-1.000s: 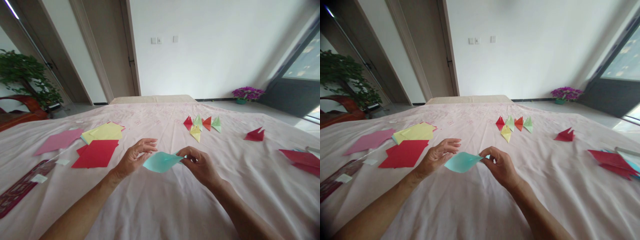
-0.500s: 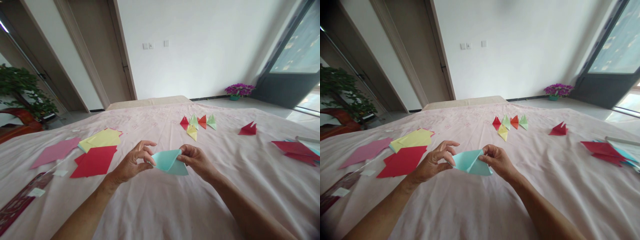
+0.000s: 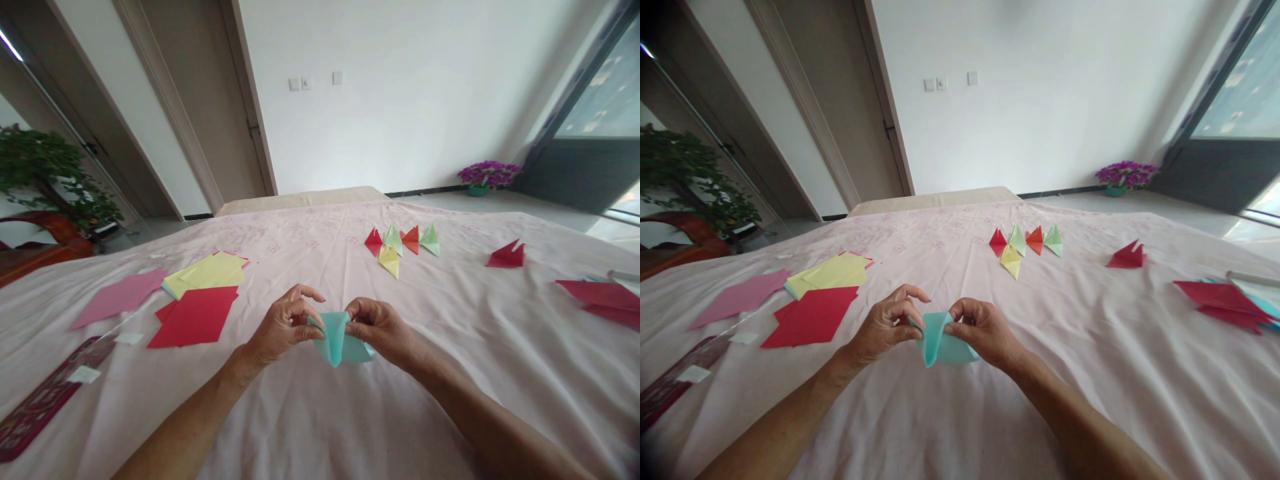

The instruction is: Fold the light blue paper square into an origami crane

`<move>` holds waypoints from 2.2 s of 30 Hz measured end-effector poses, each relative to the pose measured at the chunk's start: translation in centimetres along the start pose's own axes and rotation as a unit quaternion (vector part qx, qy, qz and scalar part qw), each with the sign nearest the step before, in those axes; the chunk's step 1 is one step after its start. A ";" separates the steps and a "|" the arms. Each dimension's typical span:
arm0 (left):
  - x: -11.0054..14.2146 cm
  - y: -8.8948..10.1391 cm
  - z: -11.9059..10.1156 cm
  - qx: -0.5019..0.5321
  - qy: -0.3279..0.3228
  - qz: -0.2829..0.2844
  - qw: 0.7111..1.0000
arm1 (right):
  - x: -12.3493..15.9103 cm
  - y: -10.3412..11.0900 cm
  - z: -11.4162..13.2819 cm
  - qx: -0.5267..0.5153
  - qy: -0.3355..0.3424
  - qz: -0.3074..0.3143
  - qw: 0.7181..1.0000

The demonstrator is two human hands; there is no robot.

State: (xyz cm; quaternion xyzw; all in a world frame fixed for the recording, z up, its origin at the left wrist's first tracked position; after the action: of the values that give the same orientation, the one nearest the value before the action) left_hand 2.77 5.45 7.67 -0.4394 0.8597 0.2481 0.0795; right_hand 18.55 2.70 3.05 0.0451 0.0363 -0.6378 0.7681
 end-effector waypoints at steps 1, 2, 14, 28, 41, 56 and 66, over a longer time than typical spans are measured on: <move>0.0 -0.2 0.1 0.005 0.003 -0.003 1.000 | 0.0 -0.1 0.0 0.010 0.000 0.001 1.000; 0.1 -0.3 0.1 0.010 0.004 -0.006 1.000 | 0.1 -0.3 0.1 0.015 -0.002 0.001 1.000; 0.5 -1.2 2.5 0.170 0.102 -0.018 0.980 | 0.0 0.1 0.0 -0.126 -0.017 -0.029 0.991; 1.8 -4.5 4.7 0.269 0.206 -0.008 0.941 | 0.3 0.7 0.0 -0.143 -0.009 -0.074 0.987; 3.0 -5.0 6.0 0.270 0.256 -0.114 0.921 | 0.2 0.4 -0.4 -0.102 -0.029 -0.094 0.990; 3.4 -5.0 4.6 0.195 0.215 -0.136 0.947 | 0.2 1.9 -0.4 0.046 -0.040 -0.194 0.979; 3.5 -4.0 5.8 0.211 0.240 -0.199 0.927 | -0.1 0.7 -1.2 0.010 -0.002 -0.141 0.990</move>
State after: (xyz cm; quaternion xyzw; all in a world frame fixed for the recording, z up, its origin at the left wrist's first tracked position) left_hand 3.38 3.84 -0.07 -0.6206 0.7807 -0.0725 0.0097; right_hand 19.21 3.01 1.89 0.0458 0.0345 -0.7401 0.6701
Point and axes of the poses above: each hand's wrist, its own x-axis away from the middle knuckle, its own y-axis out of the back of the hand, z = x × y, the point moved 8 cm from there along -x, towards the middle knuckle, and after that the axes turned 2 degrees about -x, right-handed, at the moved point
